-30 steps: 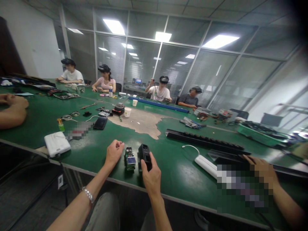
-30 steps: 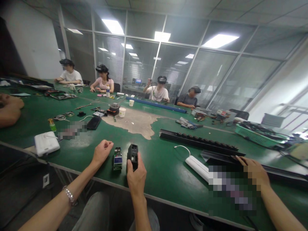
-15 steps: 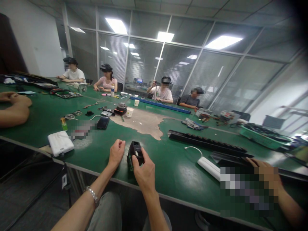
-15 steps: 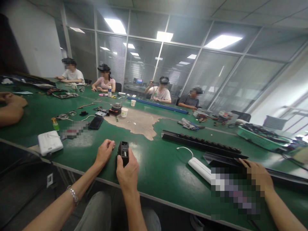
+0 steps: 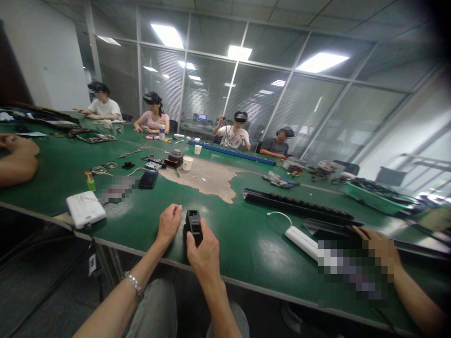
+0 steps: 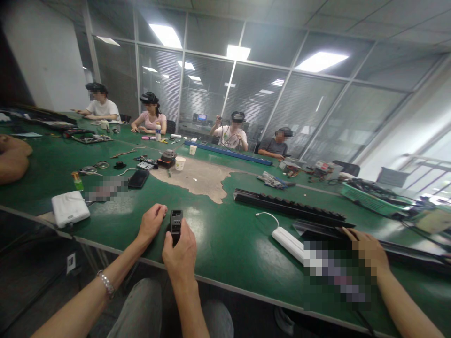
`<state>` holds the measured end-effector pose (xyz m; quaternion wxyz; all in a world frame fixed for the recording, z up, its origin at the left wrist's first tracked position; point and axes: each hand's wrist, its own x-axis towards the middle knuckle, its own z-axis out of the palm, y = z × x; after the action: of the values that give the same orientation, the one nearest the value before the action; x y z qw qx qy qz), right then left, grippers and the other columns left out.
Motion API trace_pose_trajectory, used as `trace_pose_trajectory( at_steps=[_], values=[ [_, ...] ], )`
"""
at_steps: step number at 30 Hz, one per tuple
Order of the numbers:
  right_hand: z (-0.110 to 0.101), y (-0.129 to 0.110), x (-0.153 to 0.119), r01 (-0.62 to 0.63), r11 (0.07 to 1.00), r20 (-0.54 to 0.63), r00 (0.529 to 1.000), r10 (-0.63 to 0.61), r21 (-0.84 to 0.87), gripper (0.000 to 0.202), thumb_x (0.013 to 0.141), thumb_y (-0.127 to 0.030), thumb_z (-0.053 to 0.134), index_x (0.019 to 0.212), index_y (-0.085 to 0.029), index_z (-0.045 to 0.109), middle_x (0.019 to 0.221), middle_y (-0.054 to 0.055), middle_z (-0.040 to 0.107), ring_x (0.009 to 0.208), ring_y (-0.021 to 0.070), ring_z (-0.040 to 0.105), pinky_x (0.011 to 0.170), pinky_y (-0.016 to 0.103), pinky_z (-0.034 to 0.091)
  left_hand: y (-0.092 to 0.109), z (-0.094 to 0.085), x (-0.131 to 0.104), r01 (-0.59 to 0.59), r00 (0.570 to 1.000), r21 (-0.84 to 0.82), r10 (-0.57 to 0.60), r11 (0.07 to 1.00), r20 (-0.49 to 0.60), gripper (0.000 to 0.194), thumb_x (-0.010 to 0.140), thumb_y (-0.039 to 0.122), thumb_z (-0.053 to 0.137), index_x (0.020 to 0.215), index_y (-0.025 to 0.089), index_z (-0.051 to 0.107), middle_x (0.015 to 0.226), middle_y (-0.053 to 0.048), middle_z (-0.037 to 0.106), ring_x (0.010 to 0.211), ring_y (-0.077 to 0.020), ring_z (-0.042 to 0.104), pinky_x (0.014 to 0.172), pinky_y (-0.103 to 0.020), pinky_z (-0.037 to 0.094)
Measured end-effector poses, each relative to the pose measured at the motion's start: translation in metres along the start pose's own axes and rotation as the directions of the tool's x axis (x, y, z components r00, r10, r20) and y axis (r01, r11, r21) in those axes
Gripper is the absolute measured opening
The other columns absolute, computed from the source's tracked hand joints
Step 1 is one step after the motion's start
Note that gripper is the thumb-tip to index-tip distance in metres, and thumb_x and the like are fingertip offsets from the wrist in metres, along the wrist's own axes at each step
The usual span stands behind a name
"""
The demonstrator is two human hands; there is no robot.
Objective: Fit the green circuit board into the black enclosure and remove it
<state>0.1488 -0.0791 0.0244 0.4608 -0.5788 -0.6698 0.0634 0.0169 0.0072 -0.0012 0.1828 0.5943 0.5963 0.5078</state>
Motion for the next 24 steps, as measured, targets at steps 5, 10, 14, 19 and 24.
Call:
trace_pose_trajectory(
  at_steps=[5,10,14,19,24],
  values=[
    [0.002,0.007,-0.010,0.022,1.000,0.036,0.999,-0.022,0.003,0.054,0.080,-0.026,0.059,0.132,-0.012,0.051,0.127,0.016,0.059,0.116,0.0286,0.057,0.100,0.043,0.044,0.000,0.000,0.000,0.000,1.000,-0.001,0.000,1.000,-0.001,0.036,0.090,0.045,0.037,0.078,0.020,0.060,0.071,-0.001,0.064,0.067,-0.0154,0.058,0.064,-0.025,0.041],
    [0.000,0.012,-0.018,0.060,0.998,0.009,0.998,-0.060,0.017,0.062,0.082,-0.029,0.059,0.139,-0.012,0.042,0.138,0.016,0.050,0.127,0.0284,0.048,0.104,0.045,0.041,-0.001,0.002,0.001,0.002,1.000,-0.016,-0.002,1.000,0.001,0.037,0.090,0.045,0.037,0.079,0.020,0.061,0.074,-0.002,0.066,0.070,-0.0161,0.060,0.066,-0.025,0.042],
    [0.000,0.011,-0.015,0.055,0.998,0.016,0.998,-0.055,0.022,0.061,0.084,-0.033,0.059,0.138,-0.011,0.043,0.137,0.018,0.050,0.128,0.0291,0.047,0.105,0.047,0.039,-0.003,0.003,0.002,0.007,1.000,-0.029,-0.007,1.000,0.005,0.037,0.090,0.047,0.036,0.081,0.021,0.062,0.078,-0.003,0.067,0.072,-0.0164,0.061,0.068,-0.026,0.044],
    [0.006,0.012,-0.015,0.055,0.998,0.037,0.998,-0.056,0.022,0.048,0.086,-0.027,0.055,0.131,-0.012,0.052,0.130,0.017,0.056,0.121,0.0284,0.053,0.101,0.046,0.043,-0.002,0.003,0.002,0.001,1.000,-0.017,-0.001,1.000,0.015,0.038,0.090,0.046,0.035,0.080,0.020,0.061,0.077,-0.004,0.067,0.073,-0.0171,0.062,0.068,-0.026,0.044],
    [-0.002,0.003,-0.001,0.033,0.994,-0.039,0.999,-0.030,0.100,0.047,0.085,-0.026,0.055,0.130,-0.013,0.054,0.128,0.014,0.059,0.119,0.0252,0.055,0.102,0.041,0.043,0.000,0.001,0.001,0.008,0.999,-0.006,-0.008,1.000,0.032,0.038,0.091,0.046,0.034,0.080,0.021,0.061,0.077,-0.004,0.068,0.075,-0.0176,0.063,0.068,-0.026,0.044]
  ],
)
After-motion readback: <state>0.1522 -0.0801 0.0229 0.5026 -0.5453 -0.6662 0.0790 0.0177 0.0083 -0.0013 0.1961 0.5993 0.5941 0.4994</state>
